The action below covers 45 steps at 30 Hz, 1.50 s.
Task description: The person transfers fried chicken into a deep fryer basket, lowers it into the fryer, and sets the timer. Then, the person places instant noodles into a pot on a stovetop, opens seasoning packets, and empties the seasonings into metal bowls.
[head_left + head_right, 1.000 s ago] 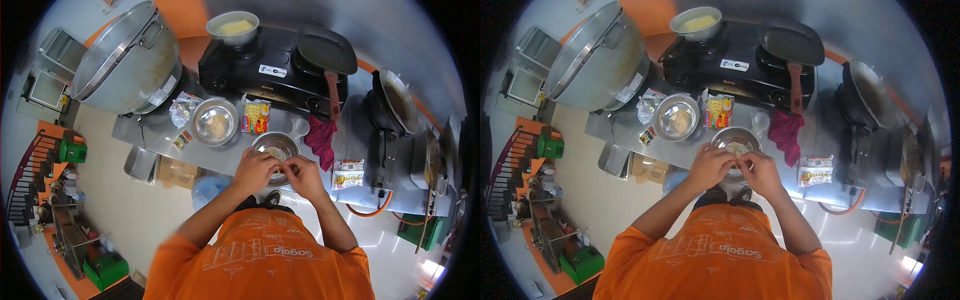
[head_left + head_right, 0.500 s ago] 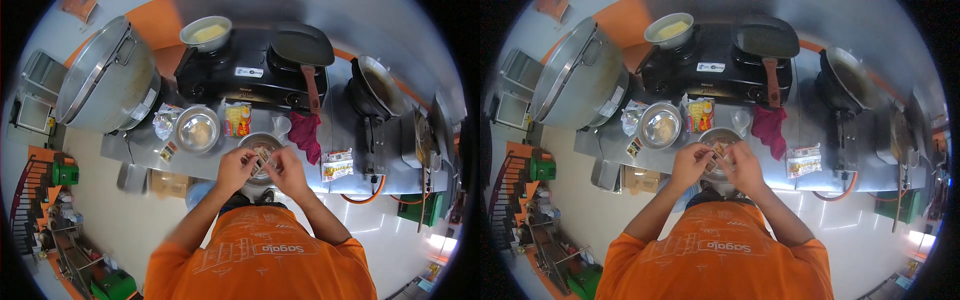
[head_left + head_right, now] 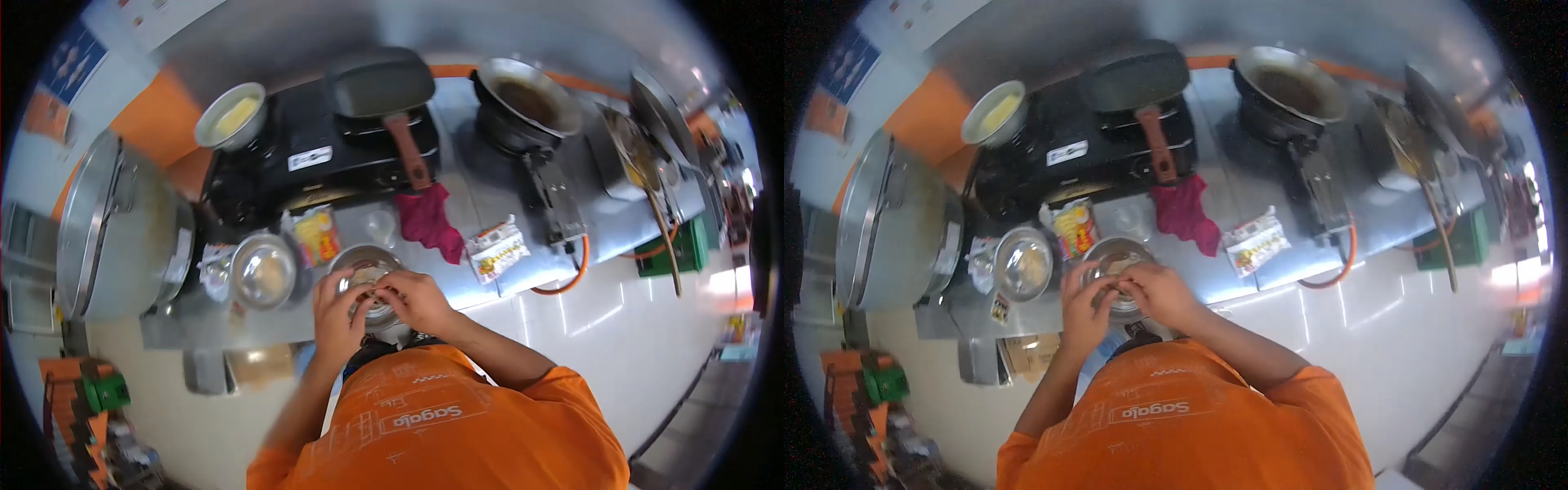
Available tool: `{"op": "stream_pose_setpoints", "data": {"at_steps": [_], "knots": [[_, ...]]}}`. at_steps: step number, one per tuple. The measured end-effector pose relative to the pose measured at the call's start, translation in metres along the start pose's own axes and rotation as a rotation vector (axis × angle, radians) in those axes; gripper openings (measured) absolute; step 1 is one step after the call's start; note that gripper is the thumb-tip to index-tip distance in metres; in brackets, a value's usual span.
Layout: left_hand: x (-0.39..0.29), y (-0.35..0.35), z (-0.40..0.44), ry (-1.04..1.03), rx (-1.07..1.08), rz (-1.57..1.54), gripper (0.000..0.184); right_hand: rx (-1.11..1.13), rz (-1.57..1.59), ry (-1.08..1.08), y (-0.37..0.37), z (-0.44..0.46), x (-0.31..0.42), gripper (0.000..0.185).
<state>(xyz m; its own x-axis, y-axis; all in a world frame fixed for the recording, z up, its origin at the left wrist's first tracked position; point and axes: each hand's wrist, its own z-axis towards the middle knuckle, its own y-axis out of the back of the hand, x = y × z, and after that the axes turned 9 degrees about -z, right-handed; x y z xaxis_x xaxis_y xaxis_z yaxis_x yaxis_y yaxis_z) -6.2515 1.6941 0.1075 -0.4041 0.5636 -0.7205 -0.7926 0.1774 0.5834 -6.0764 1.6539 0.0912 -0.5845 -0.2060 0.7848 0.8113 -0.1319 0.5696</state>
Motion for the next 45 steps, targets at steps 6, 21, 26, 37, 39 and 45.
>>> {"op": "stream_pose_setpoints", "data": {"at_steps": [6,21,26,37,39,45], "knots": [[0.010,0.004,0.006,-0.075,0.143,0.134,0.008,-0.011,-0.142,0.119,-0.005,-0.005,-0.006,0.012],[0.033,-0.014,0.001,-0.208,0.135,0.072,0.018,0.054,0.130,-0.091,-0.019,0.006,-0.009,0.009],[0.038,-0.011,-0.004,-0.195,0.094,0.111,0.017,0.212,0.215,-0.226,-0.041,0.010,-0.026,0.011],[0.039,0.018,0.000,0.027,0.322,0.066,0.008,0.326,-0.089,0.084,-0.028,0.024,-0.016,0.015],[0.043,0.019,0.001,0.016,0.307,0.071,0.008,0.340,-0.156,0.099,-0.028,0.024,-0.010,0.015],[0.053,0.012,-0.001,-0.030,0.278,-0.047,0.010,0.435,-0.171,0.029,-0.035,0.026,-0.014,0.014]]}}
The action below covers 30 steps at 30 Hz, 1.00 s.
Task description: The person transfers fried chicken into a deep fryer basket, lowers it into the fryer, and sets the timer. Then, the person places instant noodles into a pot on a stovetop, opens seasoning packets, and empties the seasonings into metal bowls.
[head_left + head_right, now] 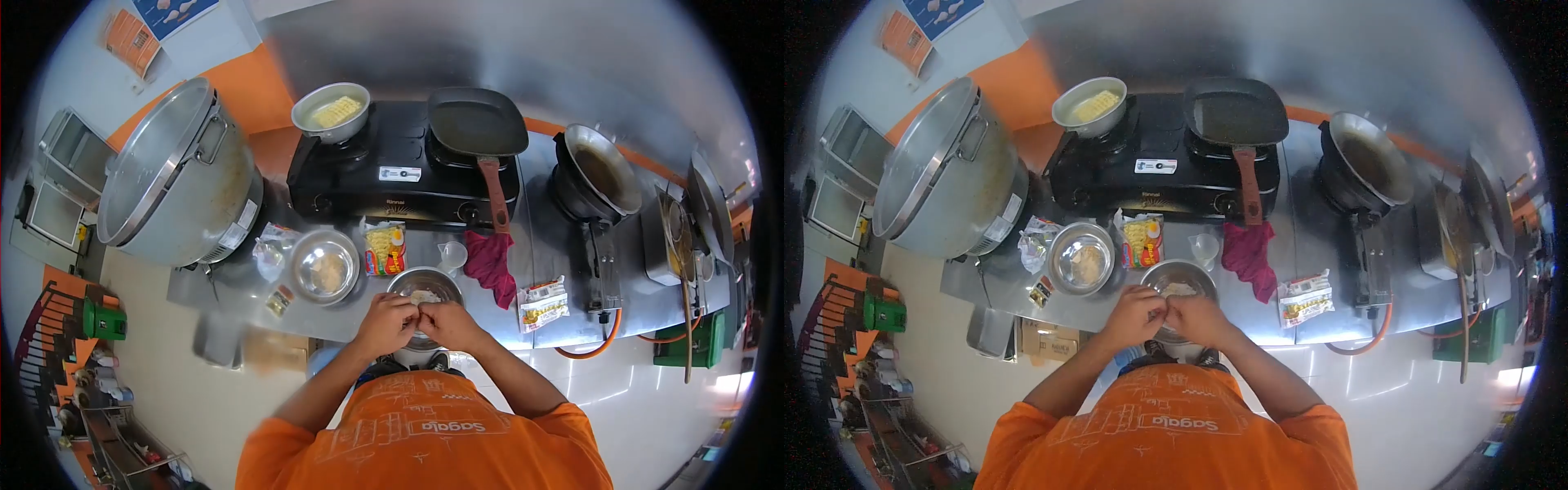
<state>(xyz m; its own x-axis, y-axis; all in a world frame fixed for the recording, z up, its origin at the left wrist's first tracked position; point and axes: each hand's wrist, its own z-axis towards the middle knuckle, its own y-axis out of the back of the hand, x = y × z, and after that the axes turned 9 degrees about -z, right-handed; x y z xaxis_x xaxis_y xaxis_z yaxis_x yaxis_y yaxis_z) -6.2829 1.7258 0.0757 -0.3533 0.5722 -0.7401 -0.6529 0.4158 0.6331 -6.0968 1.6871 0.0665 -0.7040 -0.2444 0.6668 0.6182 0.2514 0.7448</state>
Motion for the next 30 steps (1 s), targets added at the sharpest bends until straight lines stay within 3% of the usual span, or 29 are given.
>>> {"op": "stream_pose_setpoints", "data": {"at_steps": [1,5,7,9,10,14,16,20,22,25,30], "knots": [[0.000,-0.002,0.000,-0.004,-0.031,-0.094,0.011,-0.024,0.134,-0.045,-0.002,0.001,-0.002,0.014],[-0.003,-0.014,-0.003,0.113,-0.072,-0.223,0.009,-0.094,0.183,-0.100,-0.011,0.006,-0.015,0.016],[-0.001,-0.023,-0.007,0.343,-0.183,-0.343,0.008,-0.189,0.115,-0.188,-0.015,0.005,-0.022,0.016],[0.009,-0.027,-0.012,0.460,-0.140,-0.439,0.010,-0.135,0.040,-0.190,-0.008,0.005,-0.023,0.016],[0.014,-0.028,-0.012,0.545,-0.124,-0.512,0.011,-0.234,0.001,-0.074,-0.008,0.004,-0.024,0.016],[0.025,-0.028,-0.015,0.604,-0.076,-0.546,0.015,-0.171,0.030,-0.173,-0.013,0.001,-0.021,0.018],[0.033,-0.034,-0.019,0.717,-0.107,-0.951,0.021,-0.144,0.099,-0.210,-0.012,0.000,-0.018,0.018],[0.026,-0.030,-0.019,0.794,-0.076,-1.029,0.029,-0.141,0.236,-0.318,-0.016,-0.005,-0.013,0.021],[0.019,-0.024,-0.017,0.990,0.016,-1.357,0.028,-0.134,0.283,-0.361,-0.018,-0.006,-0.010,0.022],[0.010,-0.024,-0.016,1.083,0.125,-1.398,0.033,-0.178,0.298,-0.371,-0.020,-0.006,-0.005,0.024],[0.015,-0.040,-0.023,1.181,0.134,-1.478,0.030,-0.235,0.221,-0.342,-0.034,-0.009,-0.011,0.024]]}}
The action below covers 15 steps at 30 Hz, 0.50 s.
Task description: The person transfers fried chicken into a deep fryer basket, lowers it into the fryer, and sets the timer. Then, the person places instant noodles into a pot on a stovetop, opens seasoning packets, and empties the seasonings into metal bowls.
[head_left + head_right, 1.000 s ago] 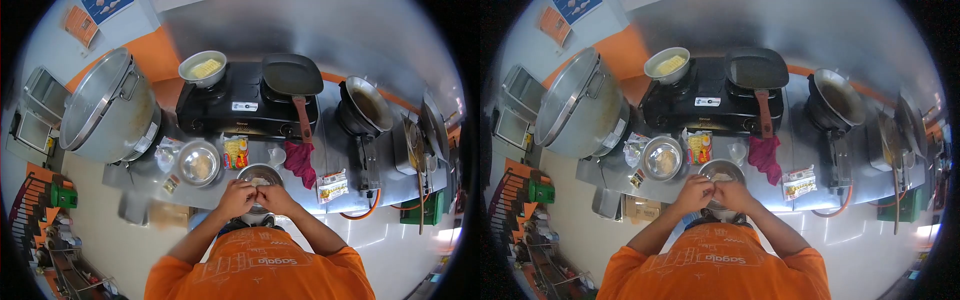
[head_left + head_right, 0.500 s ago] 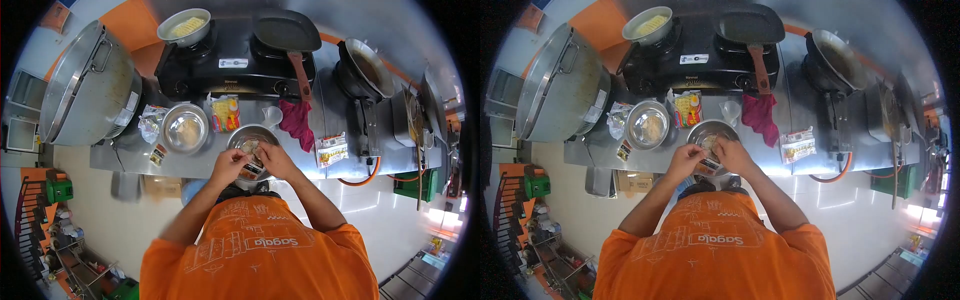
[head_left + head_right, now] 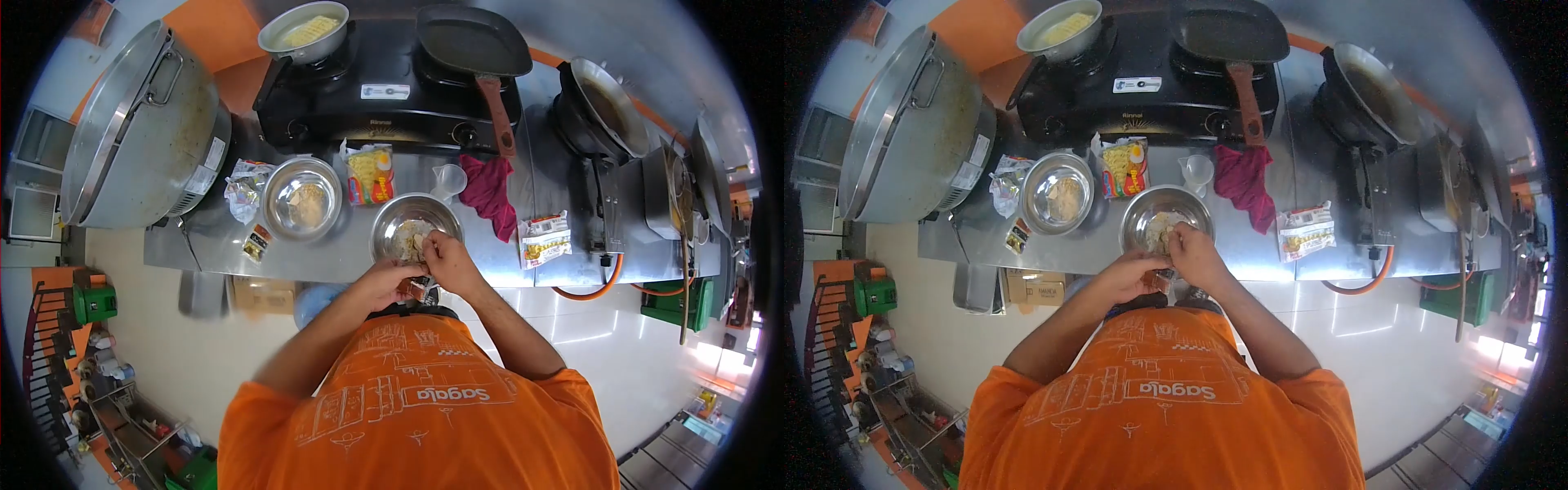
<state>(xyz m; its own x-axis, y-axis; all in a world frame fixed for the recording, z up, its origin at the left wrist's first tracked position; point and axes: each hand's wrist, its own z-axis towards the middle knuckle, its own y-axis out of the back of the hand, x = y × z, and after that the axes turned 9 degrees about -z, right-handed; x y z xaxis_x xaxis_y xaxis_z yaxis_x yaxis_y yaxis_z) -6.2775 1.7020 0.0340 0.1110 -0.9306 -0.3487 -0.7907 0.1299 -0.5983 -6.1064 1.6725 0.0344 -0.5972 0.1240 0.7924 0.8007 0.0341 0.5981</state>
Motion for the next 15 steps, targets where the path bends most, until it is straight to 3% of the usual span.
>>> {"op": "stream_pose_setpoints", "data": {"at_steps": [6,15], "knots": [[0.010,0.003,0.007,0.026,-0.088,-0.013,0.024,0.013,-0.097,-0.020,0.004,-0.002,0.000,0.021],[0.010,-0.008,-0.001,-0.054,-0.202,0.013,0.030,0.007,-0.064,-0.019,0.011,-0.002,0.004,0.016]]}}
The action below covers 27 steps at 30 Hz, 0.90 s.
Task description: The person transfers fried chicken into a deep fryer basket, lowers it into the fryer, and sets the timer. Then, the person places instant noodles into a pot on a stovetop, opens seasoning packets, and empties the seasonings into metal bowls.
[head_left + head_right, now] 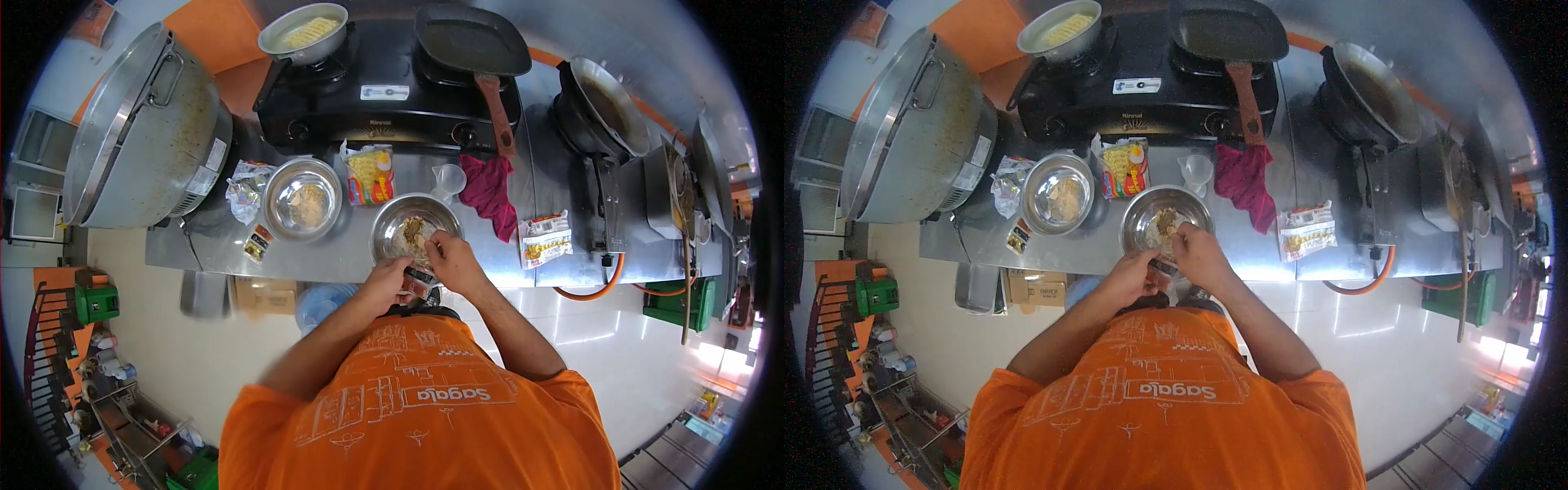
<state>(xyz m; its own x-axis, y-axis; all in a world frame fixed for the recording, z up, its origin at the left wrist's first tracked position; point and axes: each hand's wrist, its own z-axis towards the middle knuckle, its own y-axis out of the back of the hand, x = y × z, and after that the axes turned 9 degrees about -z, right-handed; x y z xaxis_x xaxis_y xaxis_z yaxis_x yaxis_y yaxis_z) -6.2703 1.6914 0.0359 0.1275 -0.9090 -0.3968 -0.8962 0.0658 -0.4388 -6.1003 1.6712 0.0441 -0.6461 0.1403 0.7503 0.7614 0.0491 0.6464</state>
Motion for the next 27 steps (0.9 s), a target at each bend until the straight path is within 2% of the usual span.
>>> {"op": "stream_pose_setpoints", "data": {"at_steps": [1,3,4,6,7,9,11,14,17,19,20,22,23,25,27], "knots": [[-0.002,-0.003,-0.004,-0.013,-0.027,0.047,0.031,-0.001,0.000,0.002,0.001,-0.002,0.002,0.016],[-0.007,-0.005,-0.009,-0.026,-0.017,0.017,0.032,-0.218,-0.176,0.056,0.005,-0.007,0.011,0.018],[-0.009,-0.005,-0.011,-0.035,-0.008,-0.013,0.032,-0.219,-0.175,0.058,0.011,-0.011,0.020,0.018],[-0.012,-0.006,-0.010,-0.052,-0.005,-0.036,0.033,-0.292,-0.248,0.296,0.022,-0.017,0.038,0.027],[-0.013,-0.006,-0.011,-0.066,-0.002,-0.059,0.034,-0.293,-0.247,0.297,0.021,-0.020,0.039,0.027],[-0.012,-0.012,-0.011,-0.100,0.032,-0.148,0.035,-0.151,-0.340,0.459,0.018,-0.026,0.042,0.030],[-0.011,-0.013,-0.009,-0.133,0.067,-0.234,0.036,-0.140,-0.354,0.451,0.014,-0.027,0.041,0.031],[-0.011,-0.009,-0.010,-0.042,0.085,-0.262,0.037,-0.175,-0.399,0.414,0.006,-0.024,0.028,0.026],[-0.013,-0.008,-0.024,0.057,0.091,-0.185,0.039,-0.282,-0.271,0.353,0.011,-0.017,0.019,0.019],[-0.013,-0.007,-0.036,-0.412,0.048,0.438,0.027,-0.242,-0.088,0.216,0.023,-0.014,0.020,0.012],[-0.016,-0.011,-0.042,-0.411,0.049,0.443,0.027,-0.179,0.048,0.146,0.027,-0.013,0.020,0.012],[-0.022,-0.023,-0.057,-1.128,-0.321,1.149,0.024,-0.147,0.096,0.138,0.032,-0.013,0.021,0.012],[-0.025,-0.028,-0.059,-1.130,-0.328,1.148,0.024,-0.112,0.142,0.135,0.034,-0.012,0.021,0.012],[-0.036,-0.037,-0.057,-1.339,-0.421,1.376,0.030,-0.065,0.147,0.125,0.035,-0.011,0.022,0.012],[-0.038,-0.035,-0.050,-1.307,-0.411,1.390,0.025,-0.009,0.151,0.122,0.036,-0.010,0.025,0.011]]}}
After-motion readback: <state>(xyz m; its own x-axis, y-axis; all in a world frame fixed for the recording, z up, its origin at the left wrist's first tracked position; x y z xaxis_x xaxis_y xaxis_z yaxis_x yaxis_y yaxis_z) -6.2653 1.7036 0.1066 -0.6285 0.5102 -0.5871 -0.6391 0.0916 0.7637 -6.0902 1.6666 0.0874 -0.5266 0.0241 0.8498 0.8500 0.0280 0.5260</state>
